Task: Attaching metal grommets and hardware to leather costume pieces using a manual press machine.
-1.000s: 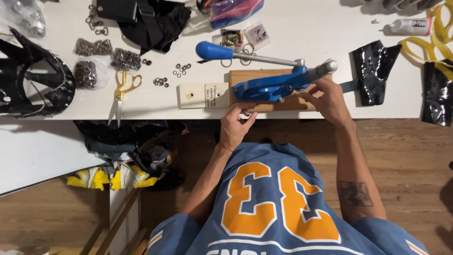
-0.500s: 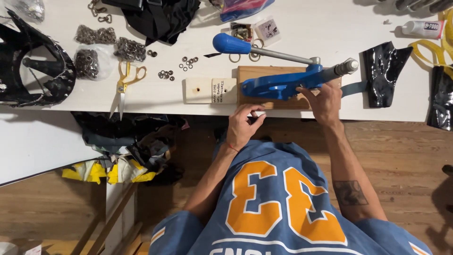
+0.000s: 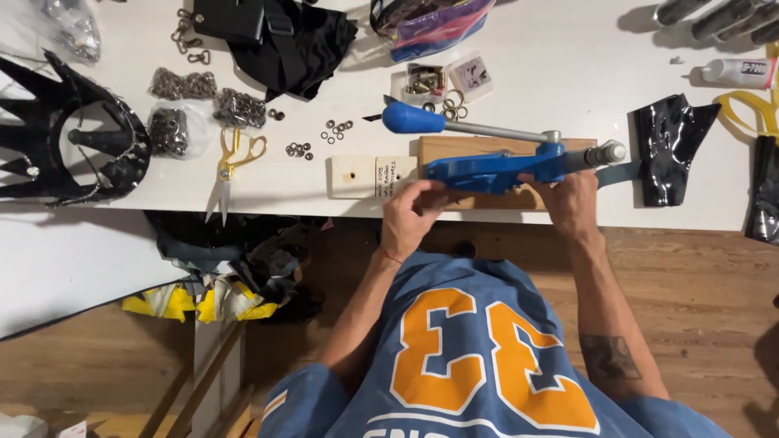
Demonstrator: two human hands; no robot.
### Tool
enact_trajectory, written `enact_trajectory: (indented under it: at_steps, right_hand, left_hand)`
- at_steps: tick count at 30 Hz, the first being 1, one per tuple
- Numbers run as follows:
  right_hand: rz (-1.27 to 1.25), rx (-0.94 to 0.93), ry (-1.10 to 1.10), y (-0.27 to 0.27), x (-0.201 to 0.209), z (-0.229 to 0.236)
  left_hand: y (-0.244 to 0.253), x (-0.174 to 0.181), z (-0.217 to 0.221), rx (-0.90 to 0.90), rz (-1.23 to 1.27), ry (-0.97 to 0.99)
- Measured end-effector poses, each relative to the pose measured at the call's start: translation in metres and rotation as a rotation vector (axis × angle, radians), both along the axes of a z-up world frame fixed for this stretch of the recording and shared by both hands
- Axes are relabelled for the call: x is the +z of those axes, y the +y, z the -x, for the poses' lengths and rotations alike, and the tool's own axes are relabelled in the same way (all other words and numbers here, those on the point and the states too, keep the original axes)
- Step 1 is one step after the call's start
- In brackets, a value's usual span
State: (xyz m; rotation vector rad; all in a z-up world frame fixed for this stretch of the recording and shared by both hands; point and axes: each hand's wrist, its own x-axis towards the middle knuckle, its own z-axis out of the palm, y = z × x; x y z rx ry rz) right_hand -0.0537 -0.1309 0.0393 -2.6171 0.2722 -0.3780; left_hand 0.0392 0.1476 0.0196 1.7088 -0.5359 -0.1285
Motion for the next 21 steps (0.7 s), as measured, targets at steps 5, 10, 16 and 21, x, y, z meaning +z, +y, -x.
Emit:
enact_trajectory:
  at_steps: [5, 10, 16, 21]
  right_hand:
    - [-0.007, -0.228, 0.206, 0.011, -0.010, 0.002]
    - [-0.074, -0.184, -0.091, 0.017, 0.004, -0.002]
    - [-0.404, -0.151, 0.019, 0.009, 0.005, -0.005]
    - [-0.393, -0.265, -0.029, 0.017, -0.016, 0.002]
  left_hand:
    - [0.001, 0.009, -0.051, 0.066, -0.028, -0.029]
    - [-0.002, 0.037, -0.117, 0.098, -0.118, -0.050]
    - [-0.017, 0.030, -0.185, 0.044, -0.262, -0.290]
    - [-0.036, 0.007, -0.212, -0.018, -0.424, -0.380]
